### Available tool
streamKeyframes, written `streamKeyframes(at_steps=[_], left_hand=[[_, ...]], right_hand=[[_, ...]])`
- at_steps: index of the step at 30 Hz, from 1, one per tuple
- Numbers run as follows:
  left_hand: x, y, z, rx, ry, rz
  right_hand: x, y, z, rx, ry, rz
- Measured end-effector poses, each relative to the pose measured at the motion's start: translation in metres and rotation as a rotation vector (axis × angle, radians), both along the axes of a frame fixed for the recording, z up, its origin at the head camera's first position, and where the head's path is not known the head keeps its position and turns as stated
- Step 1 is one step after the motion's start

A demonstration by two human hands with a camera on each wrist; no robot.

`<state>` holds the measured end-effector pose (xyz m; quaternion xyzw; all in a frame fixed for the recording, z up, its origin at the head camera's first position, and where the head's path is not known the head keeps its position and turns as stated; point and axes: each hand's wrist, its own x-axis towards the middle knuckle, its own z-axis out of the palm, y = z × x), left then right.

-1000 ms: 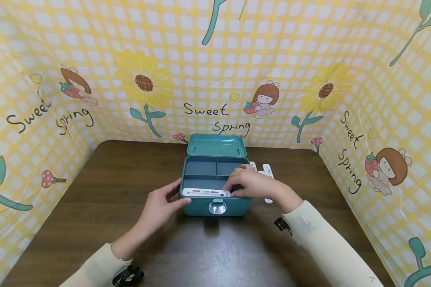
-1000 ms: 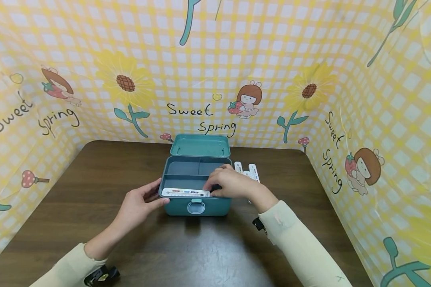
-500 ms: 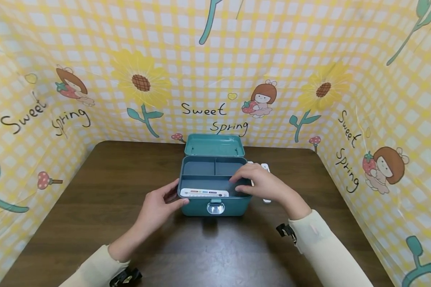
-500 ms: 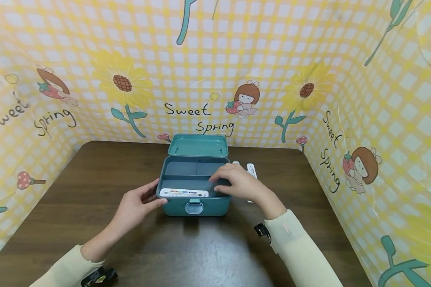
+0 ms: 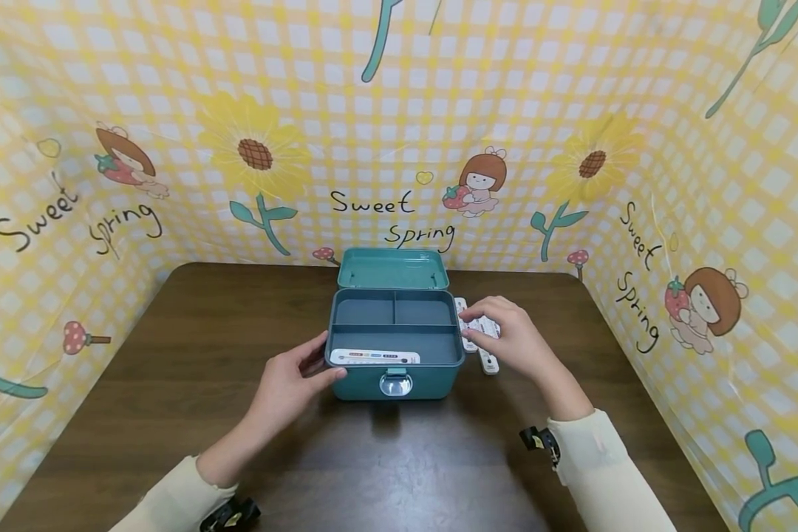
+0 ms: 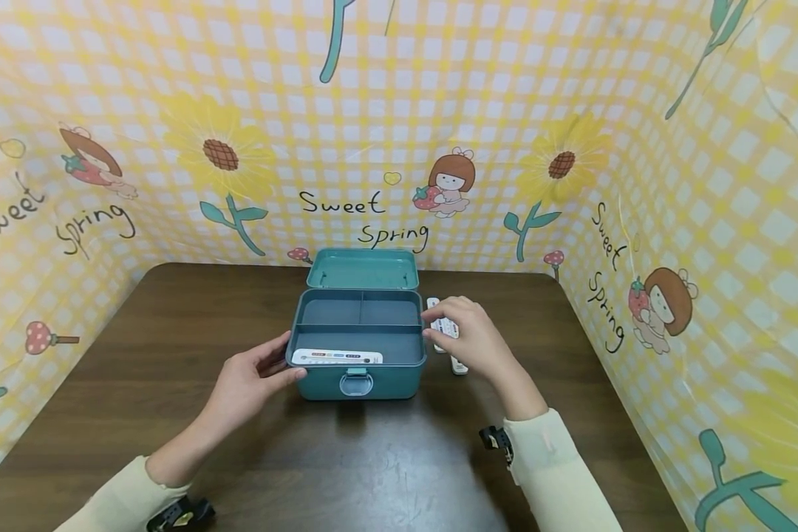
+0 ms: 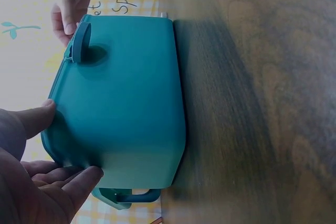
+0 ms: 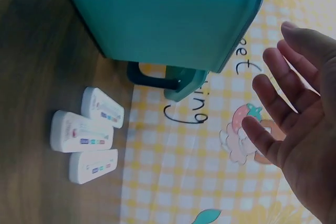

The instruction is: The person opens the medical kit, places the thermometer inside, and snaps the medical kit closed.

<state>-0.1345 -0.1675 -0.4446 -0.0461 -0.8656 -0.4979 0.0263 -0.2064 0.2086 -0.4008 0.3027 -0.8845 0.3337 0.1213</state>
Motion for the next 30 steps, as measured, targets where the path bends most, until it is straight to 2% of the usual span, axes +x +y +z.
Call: streamKeyframes(at_steps=[6,12,20,30], left_hand=[[0.001,0.000,-0.001,-0.004,-0.011,0.004],[0.001,-0.001,-0.003,-0.002,-0.013,0.003],[0.001,-0.001,-0.003,0.000,-0.012,0.000],[-0.001,-0.002,-0.003,-0.005,-0.011,-0.005]], right_hand=[[0.000,0.008,-0.011,-0.047,0.035,-0.094],[0.000,0.017,-0.021,-0.088,0.025,-0.191],[-0.002,0.028,-0.035,-0.081,-0.022,-0.303],[-0.010,0.041,-0.054,-0.071,-0.073,-0.378]])
